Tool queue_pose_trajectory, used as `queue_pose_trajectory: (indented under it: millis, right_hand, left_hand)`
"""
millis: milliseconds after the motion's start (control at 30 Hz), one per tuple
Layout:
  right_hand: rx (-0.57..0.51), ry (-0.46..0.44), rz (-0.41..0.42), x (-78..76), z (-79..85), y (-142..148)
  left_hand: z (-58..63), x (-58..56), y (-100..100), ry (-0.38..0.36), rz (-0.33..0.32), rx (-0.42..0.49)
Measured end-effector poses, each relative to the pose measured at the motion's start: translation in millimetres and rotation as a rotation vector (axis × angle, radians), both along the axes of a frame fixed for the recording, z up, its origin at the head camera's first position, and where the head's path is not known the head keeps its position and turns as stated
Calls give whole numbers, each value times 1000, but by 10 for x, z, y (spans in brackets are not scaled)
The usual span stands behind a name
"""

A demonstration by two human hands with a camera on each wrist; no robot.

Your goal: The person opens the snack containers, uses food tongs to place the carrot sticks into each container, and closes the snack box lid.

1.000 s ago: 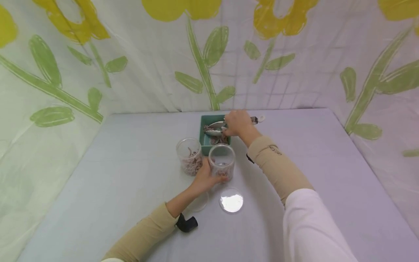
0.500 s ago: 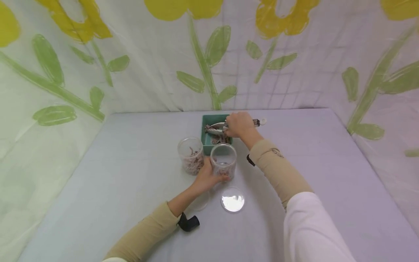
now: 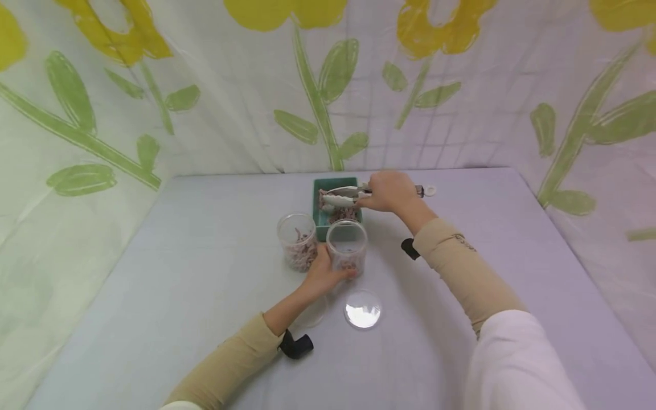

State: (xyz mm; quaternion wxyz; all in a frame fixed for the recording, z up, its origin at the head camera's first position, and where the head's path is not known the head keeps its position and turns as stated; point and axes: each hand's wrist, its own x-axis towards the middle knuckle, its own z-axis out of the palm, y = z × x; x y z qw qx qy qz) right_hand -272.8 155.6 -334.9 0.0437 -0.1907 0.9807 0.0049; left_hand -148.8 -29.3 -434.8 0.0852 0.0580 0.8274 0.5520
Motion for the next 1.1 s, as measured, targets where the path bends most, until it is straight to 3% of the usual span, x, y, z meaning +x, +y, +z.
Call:
queue_pose_trajectory:
  millis: [200,400,733,967,1100]
  right_hand:
    - [-38,-13,1,112,145,116]
    - [-92,16,-5,263,291,263]
    - [-231,127,28,698,509,539]
    - [-342,139,116,955,392,614]
    - [-317,92,115,1000,331,632]
  left_hand:
    - [-18,11,45,16,53,-34]
    - [-38,-9,72,52,66,-51]
    - [-64,-8,100,91,97,-69]
    - [-39,11,91,71,95,-69]
    - [-50,6,97,59,84,-70]
